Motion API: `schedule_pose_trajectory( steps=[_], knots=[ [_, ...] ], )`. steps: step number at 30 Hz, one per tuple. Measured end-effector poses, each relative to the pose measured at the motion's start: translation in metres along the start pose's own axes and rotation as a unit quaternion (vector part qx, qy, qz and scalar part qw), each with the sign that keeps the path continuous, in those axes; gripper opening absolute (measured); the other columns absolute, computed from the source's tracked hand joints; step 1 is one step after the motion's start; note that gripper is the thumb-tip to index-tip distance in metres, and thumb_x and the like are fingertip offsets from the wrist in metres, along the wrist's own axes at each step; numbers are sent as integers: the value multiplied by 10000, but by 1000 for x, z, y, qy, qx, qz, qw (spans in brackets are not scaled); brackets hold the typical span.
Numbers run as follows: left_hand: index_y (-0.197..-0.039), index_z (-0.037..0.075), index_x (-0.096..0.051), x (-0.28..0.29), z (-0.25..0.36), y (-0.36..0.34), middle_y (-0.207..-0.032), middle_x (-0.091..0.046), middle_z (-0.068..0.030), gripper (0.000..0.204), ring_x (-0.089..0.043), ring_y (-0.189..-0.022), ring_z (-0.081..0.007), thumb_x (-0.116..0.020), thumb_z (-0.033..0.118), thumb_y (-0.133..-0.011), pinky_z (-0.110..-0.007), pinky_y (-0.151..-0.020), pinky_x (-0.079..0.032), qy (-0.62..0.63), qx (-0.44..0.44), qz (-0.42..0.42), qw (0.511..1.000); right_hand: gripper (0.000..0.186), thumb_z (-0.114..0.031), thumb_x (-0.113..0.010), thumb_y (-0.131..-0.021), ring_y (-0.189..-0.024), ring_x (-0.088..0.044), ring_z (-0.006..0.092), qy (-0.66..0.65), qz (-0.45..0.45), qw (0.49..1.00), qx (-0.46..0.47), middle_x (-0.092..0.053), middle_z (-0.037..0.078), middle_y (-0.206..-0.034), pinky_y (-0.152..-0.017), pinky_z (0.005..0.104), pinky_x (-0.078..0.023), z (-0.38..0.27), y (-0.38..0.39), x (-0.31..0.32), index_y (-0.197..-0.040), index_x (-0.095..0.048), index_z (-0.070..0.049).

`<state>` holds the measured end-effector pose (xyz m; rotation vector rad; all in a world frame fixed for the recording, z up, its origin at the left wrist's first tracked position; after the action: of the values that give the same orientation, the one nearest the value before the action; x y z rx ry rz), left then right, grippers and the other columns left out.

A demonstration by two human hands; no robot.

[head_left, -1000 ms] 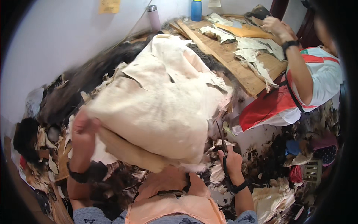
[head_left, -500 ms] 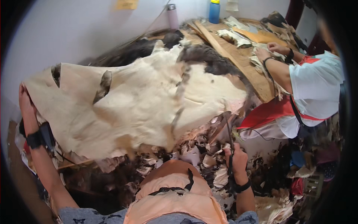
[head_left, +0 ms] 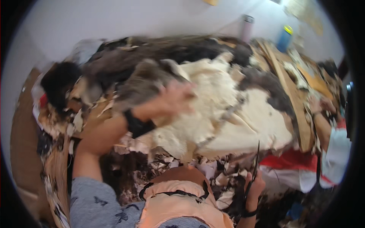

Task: Cutting and sorting pieces of fur and leather hides on a workshop table.

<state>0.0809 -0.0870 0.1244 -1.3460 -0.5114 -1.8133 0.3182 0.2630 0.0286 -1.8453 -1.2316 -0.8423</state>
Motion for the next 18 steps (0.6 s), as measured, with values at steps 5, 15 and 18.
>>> schedule_pose_trajectory(
  steps=[5,15,18],
  knots=[
    [-1448,220,-84,-59,35,31,-1447,79,-293,1167,35,-1304,-550,-813,401,-555,-785,-882,-56,-38,106,-204,973,219,-214,-623,-805,-591,-557,398,-38,35,999,16,-557,179,-609,-527,455,-409,-6,8,-6,-888,-559,-22],
    [-995,18,-581,-73,5,17,-1244,-379,-313,250,-416,-1106,-529,-553,123,-770,-600,-727,-476,-199,47,-66,977,327,-301,-622,-824,-741,-612,329,81,-33,994,62,-639,164,-828,-622,400,-480,-21,-13,-9,-1053,-592,-69],
    [-857,19,-584,-74,-2,12,-1055,-515,-250,138,-538,-951,-443,-531,102,-760,-488,-692,-522,-194,36,-6,980,244,-233,-604,-859,-557,-558,253,23,-27,996,82,-601,109,-681,-524,337,-446,-42,-14,-1,-1016,-585,-48]
  ],
)
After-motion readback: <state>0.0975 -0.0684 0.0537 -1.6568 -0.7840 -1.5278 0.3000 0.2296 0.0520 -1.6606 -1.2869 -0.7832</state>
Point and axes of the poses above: each hand's wrist, its own y-axis away from the middle knuckle, its own x-axis out of the back of the hand, z = x × y, the point moved 4 cm from there along -y, towards the middle knuckle
